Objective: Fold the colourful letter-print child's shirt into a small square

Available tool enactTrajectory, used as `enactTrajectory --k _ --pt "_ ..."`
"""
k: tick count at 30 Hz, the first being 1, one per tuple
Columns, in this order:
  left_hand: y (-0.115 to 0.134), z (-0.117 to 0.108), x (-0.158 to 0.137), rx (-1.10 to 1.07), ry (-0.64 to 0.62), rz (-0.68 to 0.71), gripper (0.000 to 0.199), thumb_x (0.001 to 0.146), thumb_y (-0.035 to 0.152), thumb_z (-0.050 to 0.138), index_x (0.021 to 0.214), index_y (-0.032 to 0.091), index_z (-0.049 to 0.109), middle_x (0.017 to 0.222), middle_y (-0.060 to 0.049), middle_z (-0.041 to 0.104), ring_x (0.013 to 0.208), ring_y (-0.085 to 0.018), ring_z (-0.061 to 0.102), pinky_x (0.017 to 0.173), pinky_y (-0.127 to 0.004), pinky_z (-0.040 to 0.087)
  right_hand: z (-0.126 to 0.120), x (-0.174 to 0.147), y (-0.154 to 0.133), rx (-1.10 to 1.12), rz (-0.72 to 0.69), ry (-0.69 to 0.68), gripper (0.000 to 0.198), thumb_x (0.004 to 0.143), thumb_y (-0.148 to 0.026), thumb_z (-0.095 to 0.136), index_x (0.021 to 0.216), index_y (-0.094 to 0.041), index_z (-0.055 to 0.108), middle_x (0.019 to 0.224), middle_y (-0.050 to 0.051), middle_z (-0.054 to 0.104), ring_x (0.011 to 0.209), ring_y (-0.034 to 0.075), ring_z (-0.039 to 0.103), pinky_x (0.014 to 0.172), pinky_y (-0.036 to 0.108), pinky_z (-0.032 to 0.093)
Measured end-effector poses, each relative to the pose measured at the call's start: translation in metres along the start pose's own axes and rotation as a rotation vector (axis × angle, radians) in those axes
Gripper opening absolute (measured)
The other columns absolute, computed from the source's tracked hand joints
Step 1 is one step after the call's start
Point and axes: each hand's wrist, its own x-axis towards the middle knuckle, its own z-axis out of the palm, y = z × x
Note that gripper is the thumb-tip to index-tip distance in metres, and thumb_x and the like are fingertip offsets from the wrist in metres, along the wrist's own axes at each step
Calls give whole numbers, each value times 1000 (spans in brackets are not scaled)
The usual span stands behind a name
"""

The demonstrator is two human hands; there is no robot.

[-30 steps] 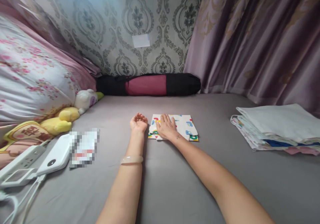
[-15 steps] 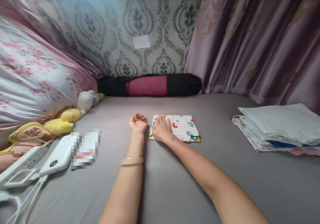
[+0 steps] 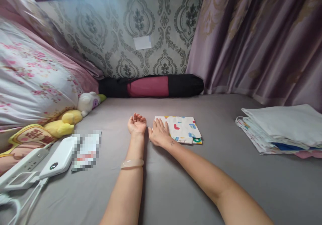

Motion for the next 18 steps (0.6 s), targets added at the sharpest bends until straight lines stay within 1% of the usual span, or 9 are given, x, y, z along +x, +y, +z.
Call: enactTrajectory --k 4,6,9,13,15,18 --pt "-1 -1 1 42 -19 9 30 90 25 38 70 16 59 63 0 58 55 -9 54 56 -22 40 -2 14 8 -39 -14 2 64 94 -41 14 146 -5 26 154 11 20 142 23 10 113 45 -1" --pt "-2 -1 1 55 -16 9 31 90 25 38 71 16 60 62 -1 58 55 -9 54 56 -22 40 1 18 12 -44 -29 -14 64 94 -42 14 146 -6 26 154 11 21 142 22 11 113 44 0" --pt "-2 0 1 47 -10 -1 29 90 25 39 72 16 60 63 0 58 55 -9 55 56 -22 40 4 20 14 -34 -39 2 64 94 -42 14 145 -6 27 153 11 23 141 22 13 113 44 0" --pt "-3 1 -1 37 14 -9 27 90 25 41 73 15 60 63 0 58 55 -9 55 55 -22 40 -1 20 15 10 -38 -21 63 94 -41 16 145 -7 28 153 11 24 141 23 15 113 43 2" --pt "-3 1 -1 42 18 -10 27 90 25 41 73 16 59 63 0 58 54 -9 55 55 -22 40 -5 19 17 37 -12 -30 63 94 -41 14 145 -8 28 153 11 24 141 23 15 113 44 4" --pt "-4 1 -1 54 10 -10 27 89 25 40 73 16 59 63 0 58 54 -9 54 54 -21 40 -8 18 23 16 71 16 63 94 -41 12 144 -8 30 153 12 23 141 24 12 112 48 4"
